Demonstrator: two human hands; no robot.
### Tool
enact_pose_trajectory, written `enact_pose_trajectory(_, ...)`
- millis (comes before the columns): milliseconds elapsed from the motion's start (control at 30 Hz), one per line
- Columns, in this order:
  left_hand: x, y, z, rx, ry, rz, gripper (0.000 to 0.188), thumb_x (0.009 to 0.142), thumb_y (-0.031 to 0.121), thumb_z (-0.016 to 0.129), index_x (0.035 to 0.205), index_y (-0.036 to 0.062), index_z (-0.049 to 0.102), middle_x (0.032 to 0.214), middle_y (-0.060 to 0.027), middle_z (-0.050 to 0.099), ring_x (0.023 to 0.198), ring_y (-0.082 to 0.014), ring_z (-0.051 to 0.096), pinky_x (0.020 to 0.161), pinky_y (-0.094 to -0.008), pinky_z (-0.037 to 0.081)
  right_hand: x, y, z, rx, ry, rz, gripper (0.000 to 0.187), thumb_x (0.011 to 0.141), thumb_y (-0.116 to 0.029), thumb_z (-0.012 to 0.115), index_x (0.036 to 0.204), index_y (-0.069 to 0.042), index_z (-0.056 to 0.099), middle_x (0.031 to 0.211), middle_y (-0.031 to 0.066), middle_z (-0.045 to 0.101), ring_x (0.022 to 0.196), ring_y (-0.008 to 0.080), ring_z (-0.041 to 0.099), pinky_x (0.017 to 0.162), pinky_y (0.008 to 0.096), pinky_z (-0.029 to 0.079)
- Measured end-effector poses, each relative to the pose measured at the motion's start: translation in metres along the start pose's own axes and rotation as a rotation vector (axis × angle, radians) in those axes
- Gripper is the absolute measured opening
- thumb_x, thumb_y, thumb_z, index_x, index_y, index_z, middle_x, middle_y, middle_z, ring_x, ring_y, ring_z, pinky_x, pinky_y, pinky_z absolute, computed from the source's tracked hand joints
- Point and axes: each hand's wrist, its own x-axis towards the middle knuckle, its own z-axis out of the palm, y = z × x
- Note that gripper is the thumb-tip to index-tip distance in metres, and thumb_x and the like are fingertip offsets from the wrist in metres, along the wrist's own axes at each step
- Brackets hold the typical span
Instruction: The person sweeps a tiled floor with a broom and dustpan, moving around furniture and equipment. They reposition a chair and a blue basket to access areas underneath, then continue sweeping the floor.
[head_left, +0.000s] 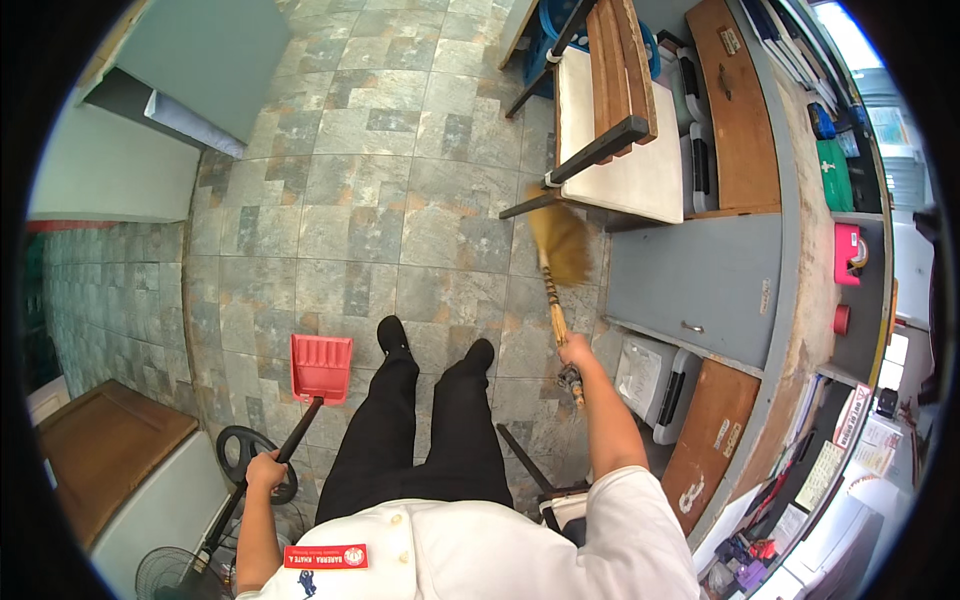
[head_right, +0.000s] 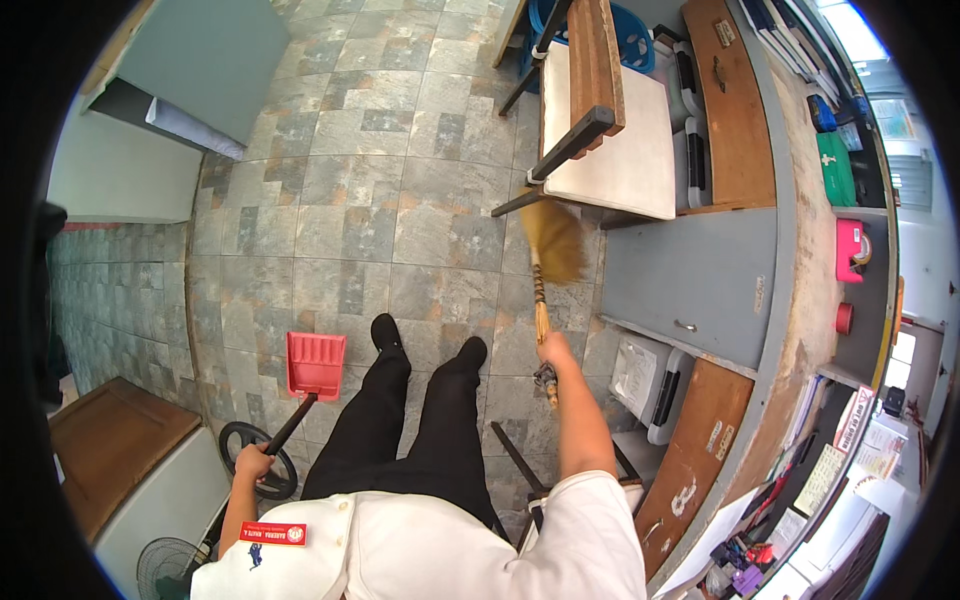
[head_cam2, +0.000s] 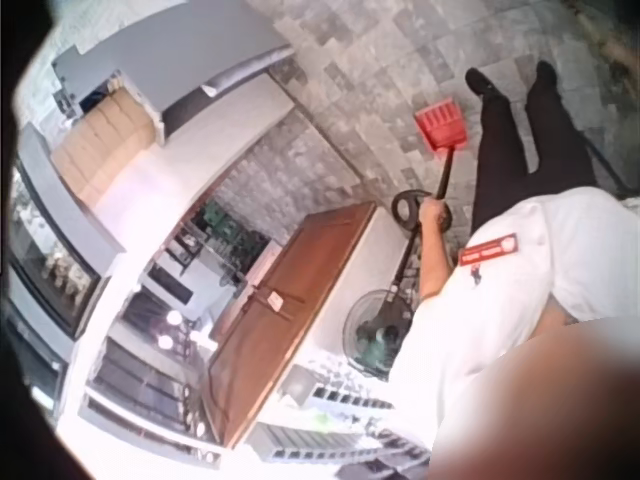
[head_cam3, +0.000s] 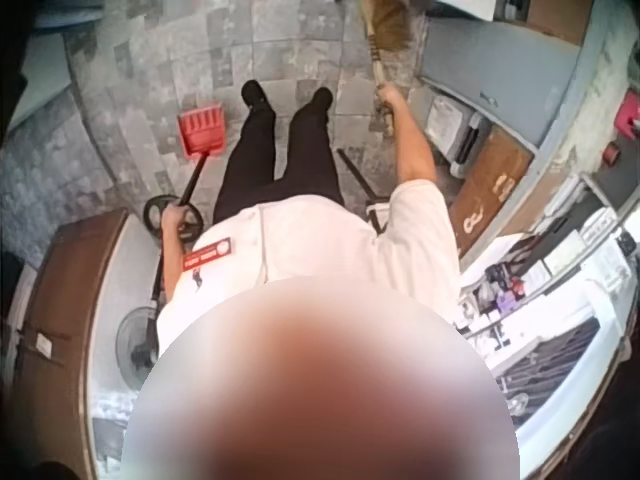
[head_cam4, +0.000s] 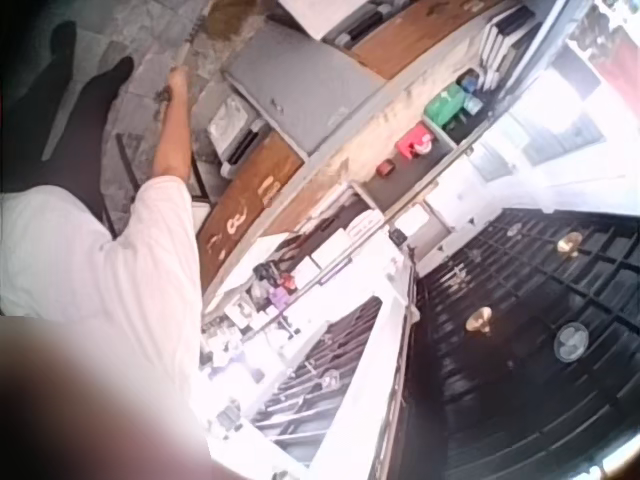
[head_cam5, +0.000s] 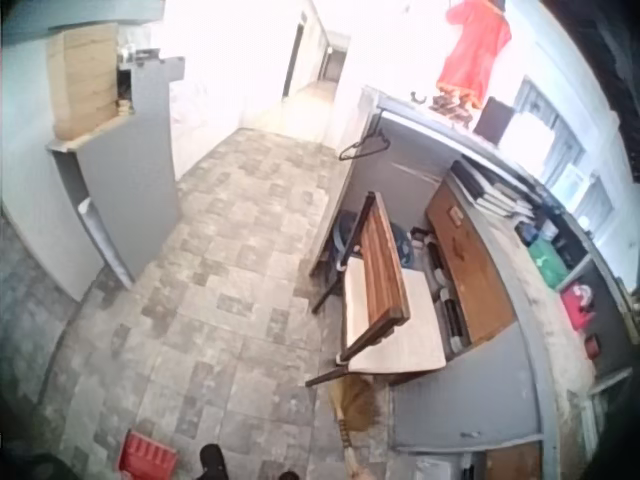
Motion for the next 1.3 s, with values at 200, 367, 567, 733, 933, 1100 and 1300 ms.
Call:
enact_pose_trajectory(200,0.041,0.003,-0.013,0.151,0.018,0.084,0.036,0.067,0.020,0.057,0.103,0.0202,0.059,0.073,-0.0101,0.062,0.061,-0.0214,0.061,0.058,-0.0320,0.048,-0.173,-0.018,-0.058,0.640,-0.304,0.162,0.046,0.080,-0.004,0.050,0.122,-0.014,0.037,0.050,-0.0010,0.040,0.039,0.0095,0.040,0.037,0.0245,0.033)
enact_pose_trajectory(367,0.058,0.013,-0.023,0.051,-0.016,0.125,0.041,0.068,0.021,0.057,0.109,0.0208,0.055,0.074,-0.0096,0.062,0.058,-0.0211,0.060,0.056,-0.0325,0.047,-0.269,-0.022,-0.013,1.101,-0.186,0.422,0.044,0.080,0.001,0.047,0.119,-0.014,0.037,0.057,0.0014,0.041,0.044,0.0120,0.042,0.037,0.0255,0.034)
enact_pose_trajectory(567,0.066,0.020,-0.048,0.018,-0.087,0.146,0.043,0.071,0.020,0.056,0.113,0.0221,0.051,0.076,-0.0092,0.062,0.064,-0.0212,0.060,0.060,-0.0339,0.046,-0.165,-0.060,0.032,0.776,-0.132,0.312,0.015,0.075,0.001,0.051,0.090,0.001,0.050,0.061,0.0038,0.046,0.049,0.0135,0.046,0.042,0.0254,0.037)
enact_pose_trajectory(733,0.066,0.006,-0.051,-0.062,-0.074,0.130,0.043,0.073,0.022,0.058,0.115,0.0203,0.050,0.084,-0.0107,0.062,0.073,-0.0231,0.059,0.065,-0.0353,0.046,-0.073,-0.181,0.045,0.757,-0.474,0.175,0.008,0.077,-0.006,0.051,0.082,-0.002,0.048,0.059,0.0022,0.047,0.049,0.0126,0.047,0.044,0.0254,0.039)
enact_pose_trajectory(933,0.072,-0.023,-0.036,-0.133,-0.034,0.080,0.043,0.073,0.023,0.058,0.115,0.0174,0.049,0.096,-0.0128,0.059,0.086,-0.0269,0.057,0.075,-0.0359,0.044,0.054,-0.385,0.018,1.058,-0.723,-0.066,0.013,0.084,-0.011,0.043,0.072,-0.008,0.040,0.052,-0.0038,0.039,0.041,0.0055,0.037,0.035,0.0194,0.030)
enact_pose_trajectory(1100,0.063,-0.049,-0.041,-0.130,-0.033,0.016,0.043,0.073,0.023,0.059,0.114,0.0166,0.050,0.095,-0.0136,0.059,0.087,-0.0267,0.057,0.074,-0.0355,0.044,0.079,-0.479,0.031,1.400,-0.681,-0.162,0.005,0.081,-0.006,0.046,0.077,-0.005,0.043,0.055,-0.0019,0.043,0.043,0.0075,0.041,0.038,0.0224,0.035)
enact_pose_trajectory(1300,0.043,-0.089,-0.114,-0.170,-0.088,0.075,0.042,0.073,0.021,0.058,0.113,0.0163,0.051,0.059,-0.0083,0.059,0.048,-0.0163,0.057,0.052,-0.0283,0.046,-0.080,-0.432,0.036,0.700,-0.315,-0.231,0.042,0.081,-0.007,0.047,0.122,-0.016,0.040,0.056,-0.0031,0.044,0.043,0.0073,0.042,0.037,0.0225,0.033)
